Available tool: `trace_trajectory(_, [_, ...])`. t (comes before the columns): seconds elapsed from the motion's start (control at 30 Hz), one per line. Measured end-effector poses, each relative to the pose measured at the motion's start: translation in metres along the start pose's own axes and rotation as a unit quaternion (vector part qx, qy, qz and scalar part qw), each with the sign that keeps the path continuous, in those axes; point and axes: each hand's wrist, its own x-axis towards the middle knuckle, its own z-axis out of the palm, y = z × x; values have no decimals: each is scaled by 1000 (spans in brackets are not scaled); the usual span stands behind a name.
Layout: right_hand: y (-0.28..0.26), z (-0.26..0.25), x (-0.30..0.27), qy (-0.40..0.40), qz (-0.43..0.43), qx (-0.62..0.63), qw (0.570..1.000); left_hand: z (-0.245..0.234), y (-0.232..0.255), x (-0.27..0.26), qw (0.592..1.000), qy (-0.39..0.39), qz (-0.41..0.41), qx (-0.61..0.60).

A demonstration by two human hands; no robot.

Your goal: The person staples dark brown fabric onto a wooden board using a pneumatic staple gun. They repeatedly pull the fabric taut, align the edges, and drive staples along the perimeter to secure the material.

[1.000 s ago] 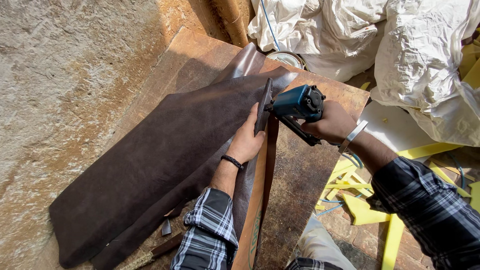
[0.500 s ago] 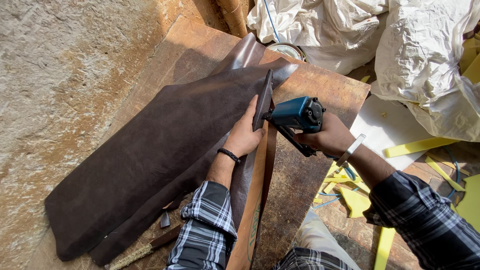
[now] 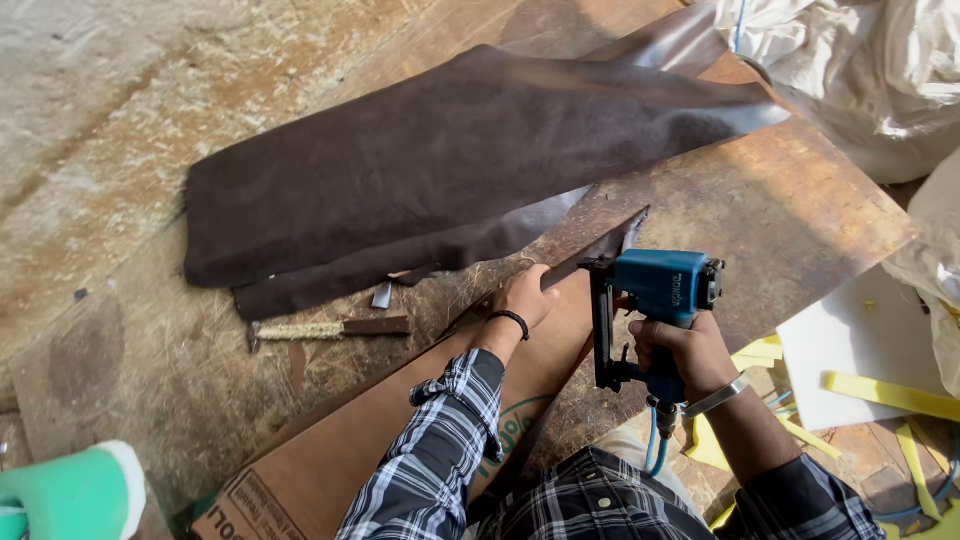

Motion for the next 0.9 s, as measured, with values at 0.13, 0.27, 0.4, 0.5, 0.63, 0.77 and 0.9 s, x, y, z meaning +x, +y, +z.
trace_trajectory(0.13, [7, 25, 9, -70, 15, 84, 994, 25, -15, -64, 921, 4, 88, -381])
trace_trajectory(0.27, [17, 65, 17, -161, 58, 135, 976, 17, -13, -140, 925, 183, 67, -326])
trace_trajectory(0.4, [35, 122, 16, -216, 95, 122, 964, -22, -22, -185, 928, 314, 133, -151])
trace_trajectory(0.5, [54, 163, 3, -249, 107, 107, 956, -48, -40, -214, 951, 290, 31, -102])
trace_trajectory(0.63, [77, 212, -9, -249, 126, 101, 955, -64, -74, -251, 935, 341, 0, -96])
trace_trajectory(0.77, [121, 258, -23, -279, 90, 102, 951, -83, -170, -312, 959, 245, -99, -98])
trace_trajectory(0.9, [178, 318, -24, -298, 77, 141, 941, -119, -316, -366, 958, 181, -142, -168])
